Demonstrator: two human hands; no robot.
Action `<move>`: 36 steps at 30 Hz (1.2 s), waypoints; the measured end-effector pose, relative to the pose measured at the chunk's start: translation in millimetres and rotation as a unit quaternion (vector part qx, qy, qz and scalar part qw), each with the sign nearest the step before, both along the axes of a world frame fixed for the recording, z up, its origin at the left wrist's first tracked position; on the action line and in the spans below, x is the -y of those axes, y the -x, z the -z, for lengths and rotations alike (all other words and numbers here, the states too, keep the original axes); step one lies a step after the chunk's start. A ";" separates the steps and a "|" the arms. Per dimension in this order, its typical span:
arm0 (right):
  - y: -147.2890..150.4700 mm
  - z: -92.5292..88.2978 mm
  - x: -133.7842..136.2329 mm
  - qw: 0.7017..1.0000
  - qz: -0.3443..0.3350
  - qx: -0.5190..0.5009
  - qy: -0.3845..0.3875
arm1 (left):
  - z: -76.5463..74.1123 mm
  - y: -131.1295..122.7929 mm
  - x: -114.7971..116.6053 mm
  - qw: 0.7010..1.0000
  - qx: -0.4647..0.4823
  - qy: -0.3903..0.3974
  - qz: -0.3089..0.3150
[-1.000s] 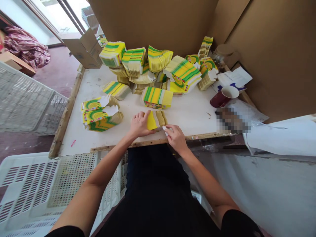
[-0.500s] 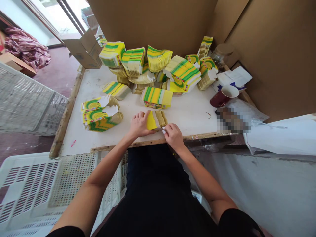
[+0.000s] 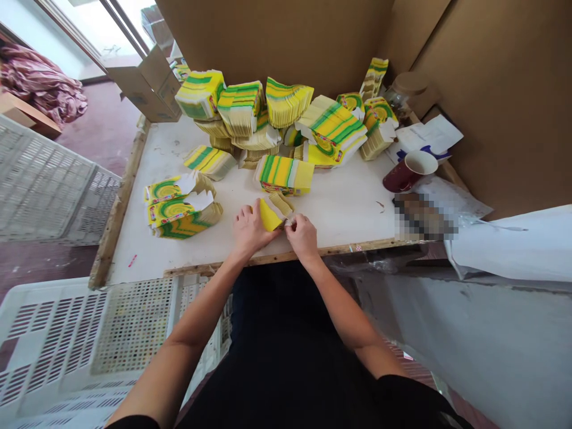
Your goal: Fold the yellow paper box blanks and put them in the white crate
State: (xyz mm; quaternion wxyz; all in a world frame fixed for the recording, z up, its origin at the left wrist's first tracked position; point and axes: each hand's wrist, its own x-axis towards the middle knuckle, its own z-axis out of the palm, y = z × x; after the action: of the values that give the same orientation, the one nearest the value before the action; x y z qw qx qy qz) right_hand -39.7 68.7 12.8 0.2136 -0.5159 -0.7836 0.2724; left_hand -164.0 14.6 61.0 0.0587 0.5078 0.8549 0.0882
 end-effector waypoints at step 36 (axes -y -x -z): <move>-72.5 -21.8 4.9 0.960 -0.264 -0.034 0.083 | -13.1 4.7 10.1 0.994 -0.014 0.072 0.074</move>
State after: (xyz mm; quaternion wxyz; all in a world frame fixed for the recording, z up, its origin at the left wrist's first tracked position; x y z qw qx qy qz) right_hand 32.8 63.8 34.6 0.1170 -0.2974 -0.8587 0.4006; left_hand -168.8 4.4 74.1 0.0895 0.5656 0.8197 0.0142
